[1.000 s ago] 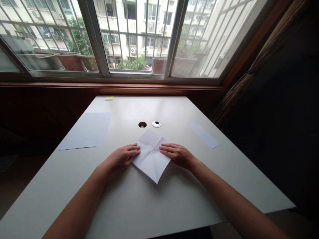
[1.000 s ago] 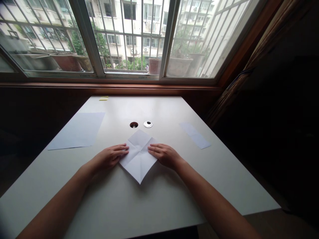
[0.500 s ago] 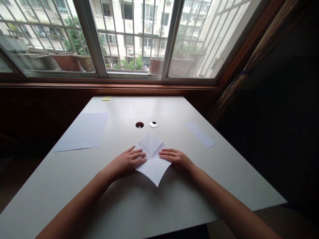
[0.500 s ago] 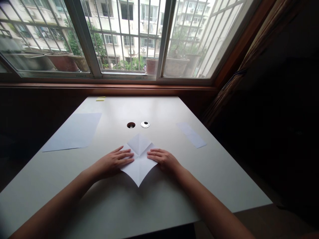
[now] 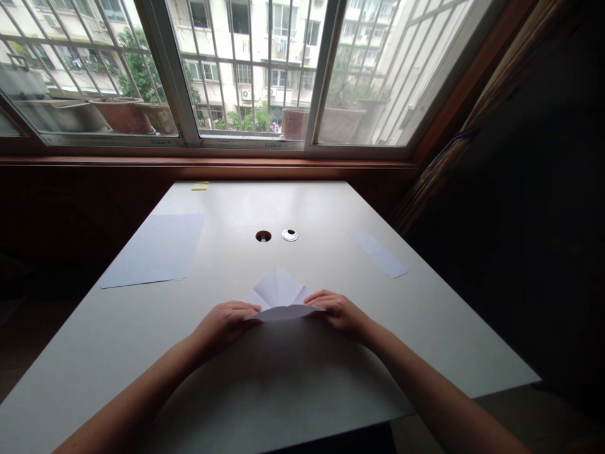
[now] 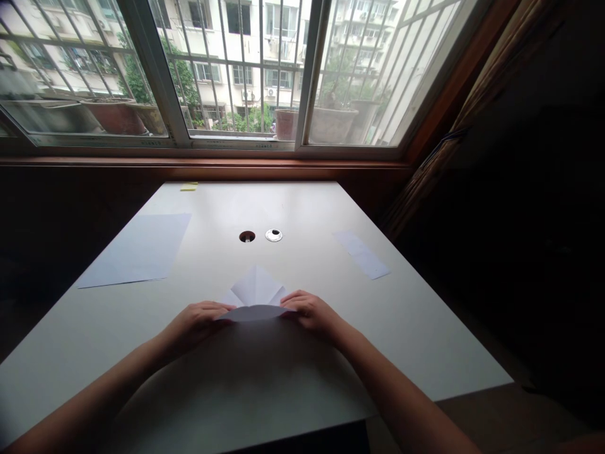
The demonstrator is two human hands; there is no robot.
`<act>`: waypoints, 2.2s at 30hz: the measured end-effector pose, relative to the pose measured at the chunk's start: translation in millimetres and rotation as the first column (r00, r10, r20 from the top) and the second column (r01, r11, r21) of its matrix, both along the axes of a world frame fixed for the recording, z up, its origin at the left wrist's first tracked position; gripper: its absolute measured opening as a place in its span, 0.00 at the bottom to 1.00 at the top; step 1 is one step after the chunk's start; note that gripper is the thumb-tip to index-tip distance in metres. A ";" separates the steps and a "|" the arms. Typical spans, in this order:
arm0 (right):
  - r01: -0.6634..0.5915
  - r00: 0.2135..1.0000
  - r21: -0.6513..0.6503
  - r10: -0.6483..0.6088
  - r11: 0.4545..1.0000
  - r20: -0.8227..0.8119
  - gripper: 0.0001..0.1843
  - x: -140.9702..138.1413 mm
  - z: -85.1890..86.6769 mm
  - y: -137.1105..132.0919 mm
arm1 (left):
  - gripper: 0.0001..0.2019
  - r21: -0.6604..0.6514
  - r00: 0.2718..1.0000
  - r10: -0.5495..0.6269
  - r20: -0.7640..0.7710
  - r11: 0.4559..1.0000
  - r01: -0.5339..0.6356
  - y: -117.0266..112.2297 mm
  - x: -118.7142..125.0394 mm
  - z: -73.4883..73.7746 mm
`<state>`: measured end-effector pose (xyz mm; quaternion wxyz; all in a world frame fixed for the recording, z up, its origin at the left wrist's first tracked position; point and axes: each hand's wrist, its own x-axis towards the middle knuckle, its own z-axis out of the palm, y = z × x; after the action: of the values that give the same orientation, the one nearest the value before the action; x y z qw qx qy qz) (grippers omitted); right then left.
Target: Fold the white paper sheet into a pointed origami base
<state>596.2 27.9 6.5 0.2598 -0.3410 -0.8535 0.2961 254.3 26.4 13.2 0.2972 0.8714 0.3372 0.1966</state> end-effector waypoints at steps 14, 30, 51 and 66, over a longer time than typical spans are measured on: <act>0.398 0.904 -0.180 -0.351 0.900 0.245 0.22 -29.0 41.4 6.7 | 0.19 -0.327 0.934 0.356 -0.036 0.879 -0.347 -11.6 5.0 22.9; 0.329 0.926 -0.275 -0.252 0.903 0.281 0.23 -55.9 36.5 28.9 | 0.32 -0.342 0.907 0.417 -0.051 0.846 -0.409 54.6 1.6 29.1; 0.079 0.996 -0.444 -0.087 0.893 0.002 0.21 -56.9 65.7 20.0 | 0.38 -0.717 0.938 0.168 0.303 0.688 0.109 53.7 36.0 19.5; 0.183 0.964 -0.493 -0.055 0.851 0.262 0.21 -56.6 44.8 39.6 | 0.26 -0.774 0.881 0.351 0.316 0.633 0.025 43.1 42.7 17.1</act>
<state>539.6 67.5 51.3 0.0734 -0.4832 -0.7457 0.4528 297.0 69.5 30.3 0.6820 0.5627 0.3915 0.2550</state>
